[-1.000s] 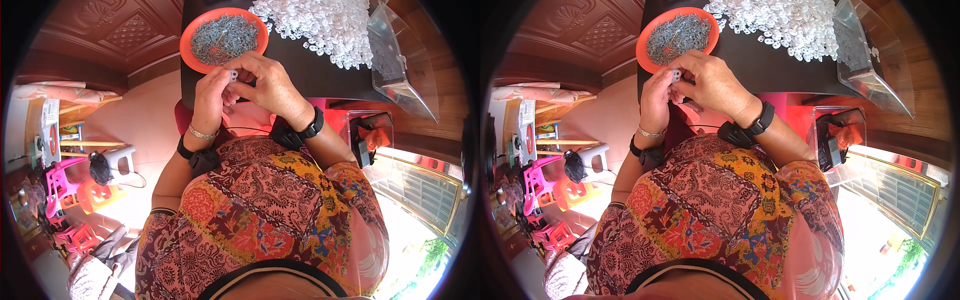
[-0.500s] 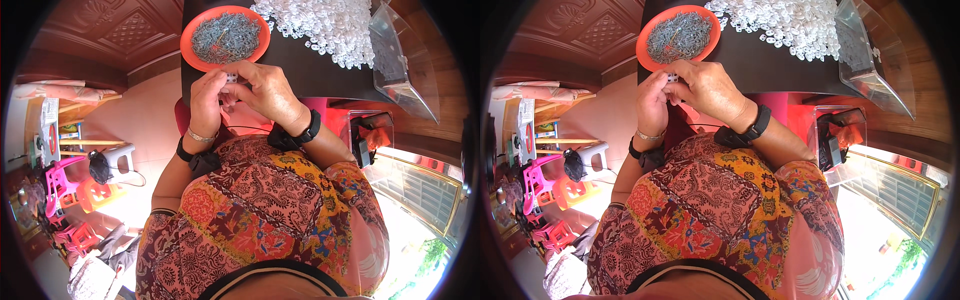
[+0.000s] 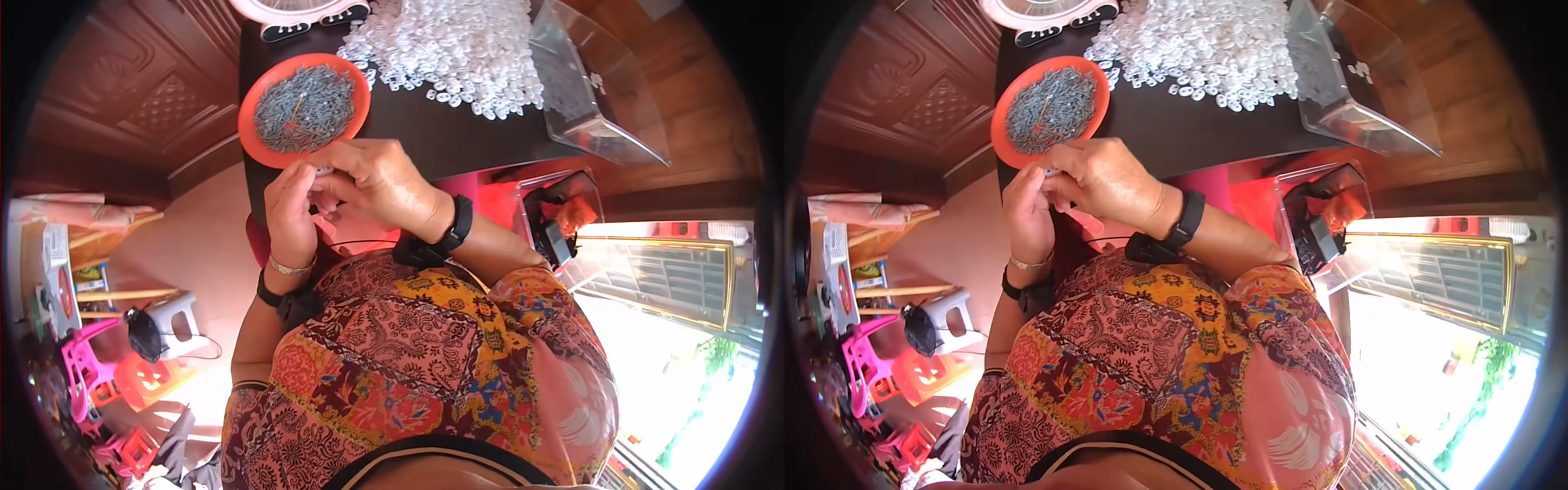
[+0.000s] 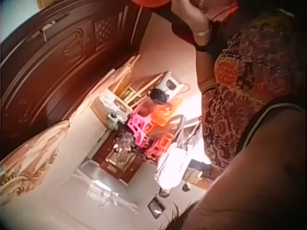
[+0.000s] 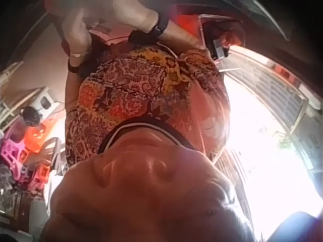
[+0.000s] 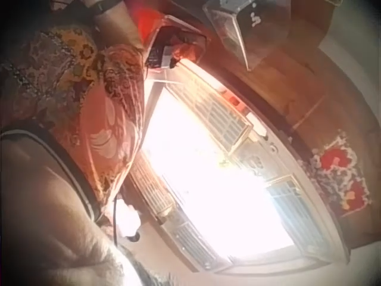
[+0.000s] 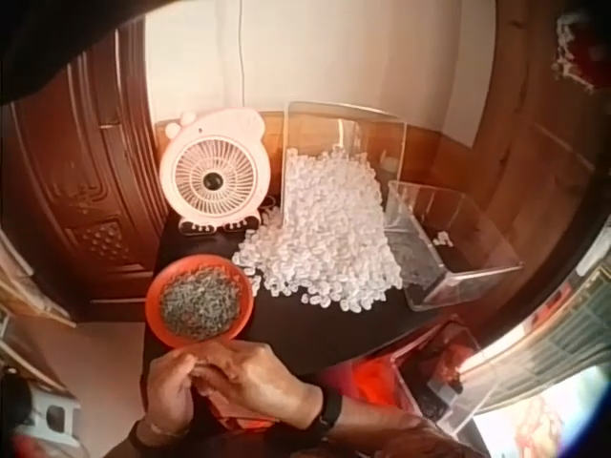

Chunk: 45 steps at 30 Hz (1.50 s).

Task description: Assembling small white plastic components by manually inserting metal pins into them.

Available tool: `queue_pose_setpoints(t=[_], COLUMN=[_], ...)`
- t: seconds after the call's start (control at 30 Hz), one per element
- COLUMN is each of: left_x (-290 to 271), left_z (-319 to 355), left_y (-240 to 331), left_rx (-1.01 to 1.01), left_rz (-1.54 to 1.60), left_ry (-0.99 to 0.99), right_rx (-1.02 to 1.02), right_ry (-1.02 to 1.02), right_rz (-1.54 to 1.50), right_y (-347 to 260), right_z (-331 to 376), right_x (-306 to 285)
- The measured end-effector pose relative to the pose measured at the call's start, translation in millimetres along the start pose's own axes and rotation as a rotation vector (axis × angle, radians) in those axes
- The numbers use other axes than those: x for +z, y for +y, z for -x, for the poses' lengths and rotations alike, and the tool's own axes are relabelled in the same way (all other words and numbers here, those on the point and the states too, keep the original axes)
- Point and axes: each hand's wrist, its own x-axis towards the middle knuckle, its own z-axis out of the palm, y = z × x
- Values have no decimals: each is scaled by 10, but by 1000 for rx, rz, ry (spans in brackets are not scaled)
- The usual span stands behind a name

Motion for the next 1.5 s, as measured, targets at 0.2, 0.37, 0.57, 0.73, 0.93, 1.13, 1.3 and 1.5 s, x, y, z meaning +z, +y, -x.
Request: queue_pose_setpoints(t=[0.2,0.37,0.57,0.73,0.93,1.13,1.3,1.5], left_x=[-175,-234,-231,-248,-246,-212,-132,-49], left_z=[-78,-106,-104,-96,-54,-120,-144,-170], left_y=[12,-15,-10,9,-1,-54,-46,-32], left_rx=[8,1,-28,-34,-83,-135,-150,-176], left_rz=[-32,1,-47,-70,-55,-72,-107,-110], left_ry=[-35,-20,-51,-60,-32,-101,-159,-247], right_rx=[0,-13,194,188,189,172,84,32], right_ry=[456,635,124,-178,-284,-271,-200,-137], right_rz=[902,1342,675,1002,1115,1100,1050,515], right_y=[118,180,717,1047,1144,1170,1212,698], right_z=[-341,-416,-288,-234,-258,-176,-128,-172], right_x=[-1463,-2344,-1359,-838,-797,-750,-799,-742])
